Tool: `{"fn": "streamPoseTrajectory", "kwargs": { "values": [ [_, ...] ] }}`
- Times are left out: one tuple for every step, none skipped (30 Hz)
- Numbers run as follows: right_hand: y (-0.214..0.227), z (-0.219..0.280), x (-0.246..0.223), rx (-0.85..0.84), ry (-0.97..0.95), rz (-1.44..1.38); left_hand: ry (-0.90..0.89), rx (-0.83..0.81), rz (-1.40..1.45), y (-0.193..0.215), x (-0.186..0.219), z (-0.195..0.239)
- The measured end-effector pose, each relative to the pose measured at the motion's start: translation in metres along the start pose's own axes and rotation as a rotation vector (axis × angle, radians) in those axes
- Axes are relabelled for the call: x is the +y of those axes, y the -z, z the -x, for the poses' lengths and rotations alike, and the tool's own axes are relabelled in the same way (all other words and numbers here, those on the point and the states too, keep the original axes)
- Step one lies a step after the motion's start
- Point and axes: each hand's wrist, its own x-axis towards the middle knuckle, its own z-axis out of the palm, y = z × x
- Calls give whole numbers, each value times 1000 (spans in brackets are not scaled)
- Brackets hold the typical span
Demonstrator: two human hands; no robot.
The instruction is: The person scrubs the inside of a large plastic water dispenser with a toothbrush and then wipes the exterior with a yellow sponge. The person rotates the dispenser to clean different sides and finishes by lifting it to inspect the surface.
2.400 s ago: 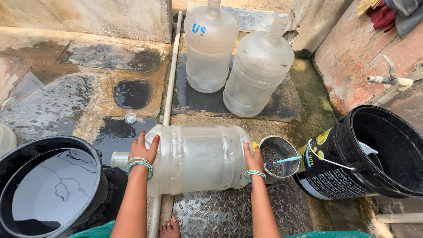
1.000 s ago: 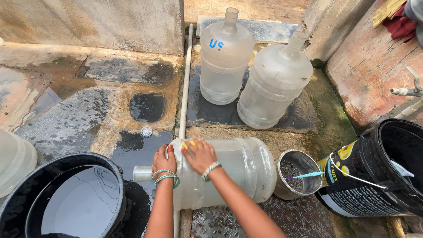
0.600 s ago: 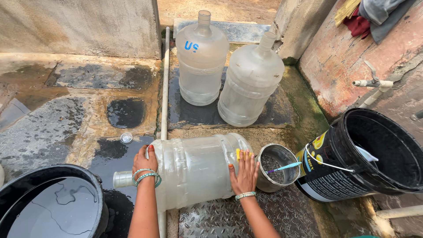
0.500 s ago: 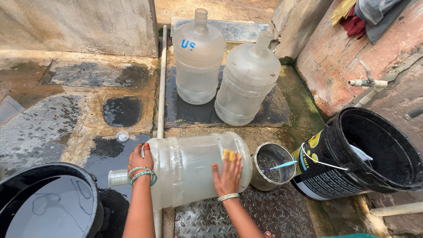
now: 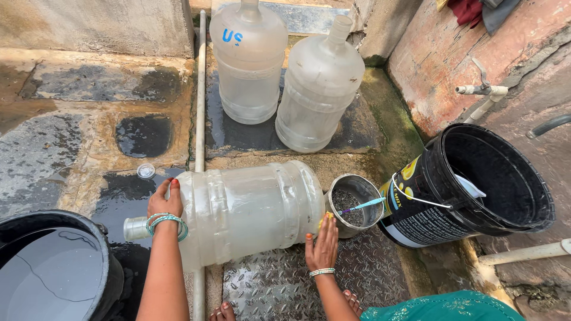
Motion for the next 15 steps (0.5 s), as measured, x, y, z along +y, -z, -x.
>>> {"fn": "streamPoseTrajectory", "kwargs": {
  "values": [
    [1,-2,10,-106,-256,-96,8,4,0,5,-2,0],
    [5,-3,18,-214,-510,-191,71,-9,33,12,-6,3],
    [9,-10,23,-283,-667,-229,132,-16,67,21,-12,4],
    [11,-21,27,-353,-824,-266,193,-24,102,29,-19,8],
    [14,-34,32,-424,-979,-305,356,130,112,35,-27,12],
    [17,-53,36,-300,-979,-591,519,284,124,40,-36,16],
    [20,-71,39,-171,-965,-872,579,421,70,39,-46,23],
    [21,-90,40,-192,-900,-919,638,557,14,35,-53,25],
    [22,-112,41,-219,-834,-968,679,512,-19,28,-61,27],
    [23,-125,39,-246,-768,-1015,719,465,-53,21,-71,32],
    [23,-132,32,-300,-692,-762,884,436,-9,15,-78,34],
    [24,-135,25,-344,-607,-509,1048,402,38,10,-86,37],
    [26,-141,20,-370,-512,-253,1147,351,113,3,-88,36],
    [28,-143,14,-414,-588,-265,1131,250,267,-1,-88,36],
    [34,-140,12,-458,-662,-271,1097,136,452,-4,-85,36]
  ]
}}
